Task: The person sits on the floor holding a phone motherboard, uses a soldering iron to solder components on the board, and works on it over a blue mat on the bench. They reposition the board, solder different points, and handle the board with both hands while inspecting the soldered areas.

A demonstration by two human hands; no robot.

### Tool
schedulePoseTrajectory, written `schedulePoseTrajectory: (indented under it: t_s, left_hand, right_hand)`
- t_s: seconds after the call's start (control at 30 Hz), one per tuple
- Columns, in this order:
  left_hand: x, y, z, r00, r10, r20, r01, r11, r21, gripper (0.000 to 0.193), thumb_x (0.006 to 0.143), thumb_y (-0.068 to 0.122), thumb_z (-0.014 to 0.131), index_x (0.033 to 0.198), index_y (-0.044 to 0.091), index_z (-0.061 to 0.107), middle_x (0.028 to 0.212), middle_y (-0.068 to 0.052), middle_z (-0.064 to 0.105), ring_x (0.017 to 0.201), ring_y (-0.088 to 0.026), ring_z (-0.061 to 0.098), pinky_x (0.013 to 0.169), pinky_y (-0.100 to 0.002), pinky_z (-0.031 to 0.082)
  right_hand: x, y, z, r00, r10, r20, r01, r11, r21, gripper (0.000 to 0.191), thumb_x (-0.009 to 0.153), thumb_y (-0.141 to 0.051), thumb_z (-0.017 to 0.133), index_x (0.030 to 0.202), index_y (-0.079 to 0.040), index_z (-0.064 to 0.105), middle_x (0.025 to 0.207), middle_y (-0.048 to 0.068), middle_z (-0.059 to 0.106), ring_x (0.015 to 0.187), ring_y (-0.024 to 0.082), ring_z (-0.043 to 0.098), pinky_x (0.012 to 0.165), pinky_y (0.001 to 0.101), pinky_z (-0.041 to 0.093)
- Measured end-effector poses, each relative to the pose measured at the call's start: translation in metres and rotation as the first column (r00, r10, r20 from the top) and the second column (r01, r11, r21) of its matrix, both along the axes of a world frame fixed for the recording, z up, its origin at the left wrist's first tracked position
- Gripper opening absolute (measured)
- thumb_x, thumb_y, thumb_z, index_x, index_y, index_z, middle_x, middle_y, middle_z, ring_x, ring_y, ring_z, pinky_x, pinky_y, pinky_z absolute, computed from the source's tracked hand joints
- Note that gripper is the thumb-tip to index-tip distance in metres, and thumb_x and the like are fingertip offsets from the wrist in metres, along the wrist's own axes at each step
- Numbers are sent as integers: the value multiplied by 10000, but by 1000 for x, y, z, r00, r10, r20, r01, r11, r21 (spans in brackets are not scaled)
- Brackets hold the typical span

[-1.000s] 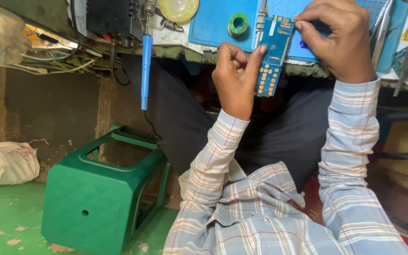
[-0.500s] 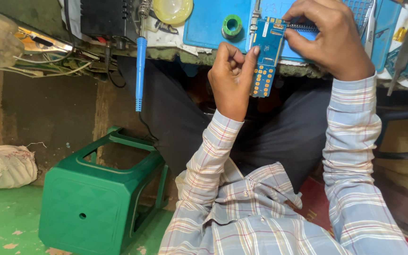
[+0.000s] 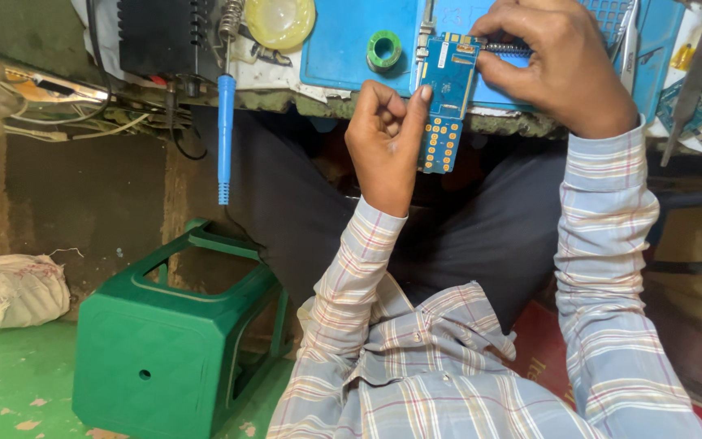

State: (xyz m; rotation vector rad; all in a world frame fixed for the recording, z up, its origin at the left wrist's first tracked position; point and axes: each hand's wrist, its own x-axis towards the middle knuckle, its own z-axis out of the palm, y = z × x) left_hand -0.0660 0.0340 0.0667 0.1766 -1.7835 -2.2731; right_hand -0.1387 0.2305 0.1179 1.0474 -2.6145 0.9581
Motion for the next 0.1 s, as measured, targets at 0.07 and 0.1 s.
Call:
schedulePoseTrajectory:
  t_s: [0.07,0.1]
  left_hand:
    - [0,2,-2,1000,5,5,-5,1000,13,323,1013,66,718,875,59,426,751,76,427,663,19,352,546,-191,268]
    - [0,3,-3,1000,10,3,-10,1000,-18,330,1017,69,720,873,62,423,755,75,423,669,17,355,550,-194,277]
  right_hand:
    - [0,0,-2,1000,-23,19,23,1000,-11,121,995,7,730,1084,73,681,1005,166,692,980,285,714,881,370,565]
    - [0,-1,-3,999,-33,32,33,999,-23,117,1004,3,730,1082,75,680,994,164,693,986,283,715,872,366,568]
